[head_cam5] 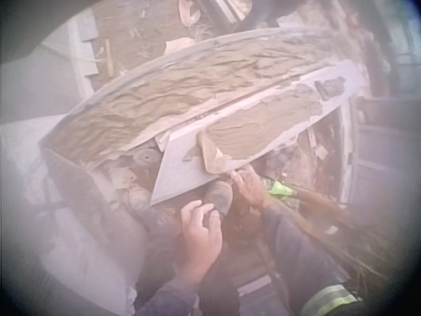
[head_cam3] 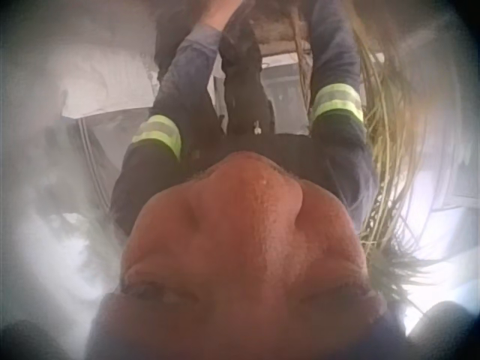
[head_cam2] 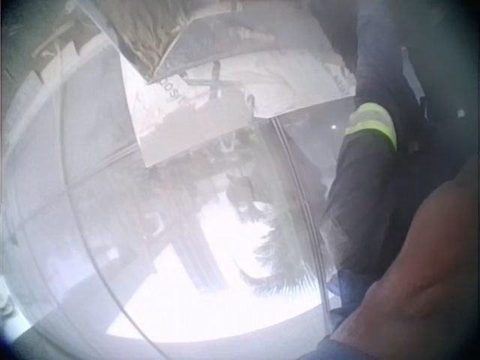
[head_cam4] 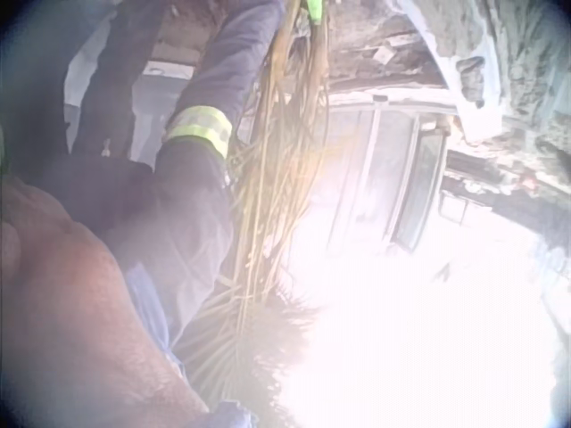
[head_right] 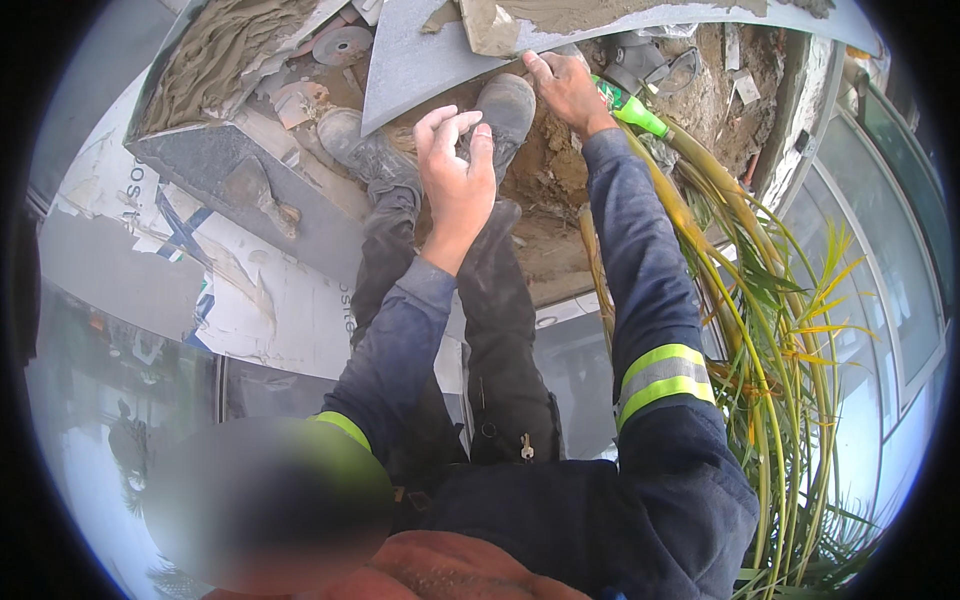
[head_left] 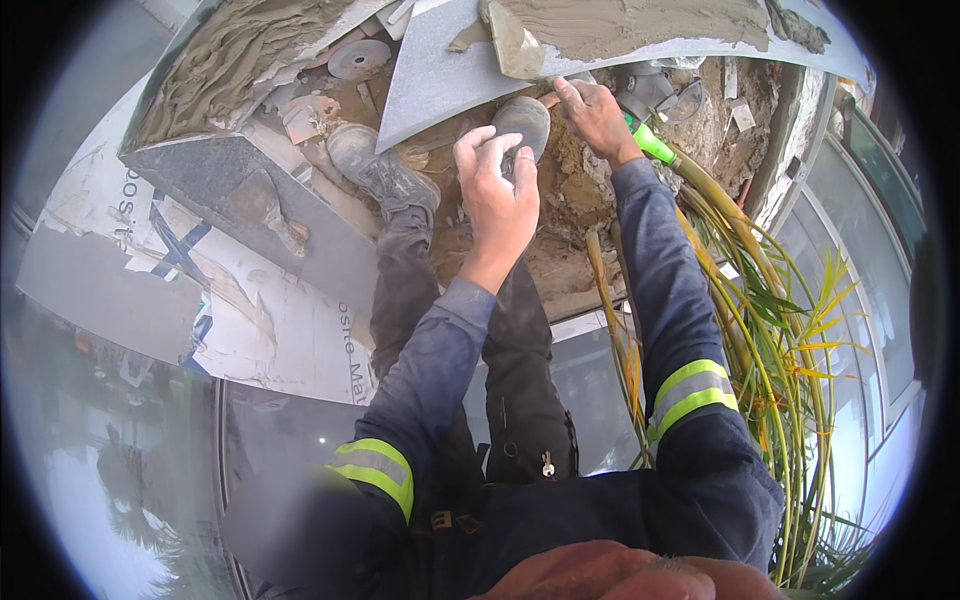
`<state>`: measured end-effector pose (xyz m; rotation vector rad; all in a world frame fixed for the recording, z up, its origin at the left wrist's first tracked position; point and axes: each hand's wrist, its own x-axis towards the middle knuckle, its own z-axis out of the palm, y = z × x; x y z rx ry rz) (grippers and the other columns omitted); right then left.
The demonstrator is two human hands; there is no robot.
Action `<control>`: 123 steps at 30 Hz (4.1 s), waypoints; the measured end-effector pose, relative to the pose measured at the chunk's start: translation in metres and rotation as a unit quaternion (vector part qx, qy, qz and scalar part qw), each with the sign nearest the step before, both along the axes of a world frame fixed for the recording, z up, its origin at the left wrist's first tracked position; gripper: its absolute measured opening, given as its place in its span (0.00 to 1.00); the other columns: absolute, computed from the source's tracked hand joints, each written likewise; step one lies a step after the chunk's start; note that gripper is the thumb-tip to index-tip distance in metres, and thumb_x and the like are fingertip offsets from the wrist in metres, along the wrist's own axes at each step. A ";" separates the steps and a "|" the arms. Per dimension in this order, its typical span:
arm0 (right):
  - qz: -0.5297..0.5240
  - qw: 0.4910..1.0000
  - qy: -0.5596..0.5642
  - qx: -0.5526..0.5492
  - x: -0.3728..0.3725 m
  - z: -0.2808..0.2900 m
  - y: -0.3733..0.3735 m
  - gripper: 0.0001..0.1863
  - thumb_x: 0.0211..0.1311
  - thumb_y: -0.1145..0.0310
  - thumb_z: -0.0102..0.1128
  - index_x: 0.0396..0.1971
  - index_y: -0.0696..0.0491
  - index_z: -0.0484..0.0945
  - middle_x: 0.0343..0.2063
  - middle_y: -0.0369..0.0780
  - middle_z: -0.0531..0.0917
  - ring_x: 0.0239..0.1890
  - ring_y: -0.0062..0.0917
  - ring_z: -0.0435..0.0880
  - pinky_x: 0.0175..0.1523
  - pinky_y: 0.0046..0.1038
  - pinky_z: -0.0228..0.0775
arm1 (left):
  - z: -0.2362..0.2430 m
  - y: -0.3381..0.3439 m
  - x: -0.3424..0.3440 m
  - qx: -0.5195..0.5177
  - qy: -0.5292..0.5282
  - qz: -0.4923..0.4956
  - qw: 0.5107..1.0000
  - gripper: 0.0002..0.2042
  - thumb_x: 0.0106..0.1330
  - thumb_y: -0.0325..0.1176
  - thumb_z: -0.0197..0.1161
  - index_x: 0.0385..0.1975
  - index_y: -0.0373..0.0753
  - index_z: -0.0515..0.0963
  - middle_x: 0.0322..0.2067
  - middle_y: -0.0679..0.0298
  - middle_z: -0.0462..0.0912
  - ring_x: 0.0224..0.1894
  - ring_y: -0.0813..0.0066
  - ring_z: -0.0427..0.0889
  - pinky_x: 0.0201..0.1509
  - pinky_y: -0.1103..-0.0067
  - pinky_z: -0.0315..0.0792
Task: The person spreads mortar on a curved surface using a trowel, then places a large stone tile onto the mortar and presses it into place. The person works alongside another worker who is also applying mortar nearby.
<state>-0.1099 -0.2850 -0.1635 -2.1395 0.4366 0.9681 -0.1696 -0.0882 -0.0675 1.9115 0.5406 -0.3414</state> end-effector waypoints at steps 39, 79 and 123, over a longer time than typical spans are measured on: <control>0.080 0.992 0.081 0.051 0.025 0.004 -0.029 0.31 0.79 0.45 0.49 0.27 0.60 0.76 0.20 0.33 0.75 0.24 0.19 0.74 0.32 0.28 0.66 | -0.001 0.012 -0.014 -0.030 0.010 0.123 0.992 0.09 0.65 0.28 0.66 0.43 0.33 0.83 0.53 0.51 0.76 0.56 0.52 0.77 0.62 0.64 0.70; -0.274 0.946 -0.145 -0.092 0.078 0.060 -0.228 0.20 0.71 0.57 0.66 0.43 0.62 0.80 0.28 0.38 0.84 0.25 0.19 0.79 0.30 0.27 0.74 | 0.013 -0.005 -0.006 -0.021 -0.007 -0.042 0.999 0.10 0.69 0.27 0.63 0.47 0.31 0.81 0.55 0.49 0.73 0.60 0.52 0.74 0.65 0.61 0.67; 0.568 0.811 -0.130 -0.040 0.085 0.042 -0.032 0.17 0.69 0.59 0.64 0.50 0.52 0.77 0.44 0.44 0.79 0.35 0.47 0.85 0.38 0.45 0.78 | 0.003 -0.005 -0.030 -0.041 -0.027 0.101 0.994 0.11 0.65 0.29 0.66 0.45 0.35 0.81 0.54 0.47 0.73 0.55 0.47 0.76 0.61 0.59 0.67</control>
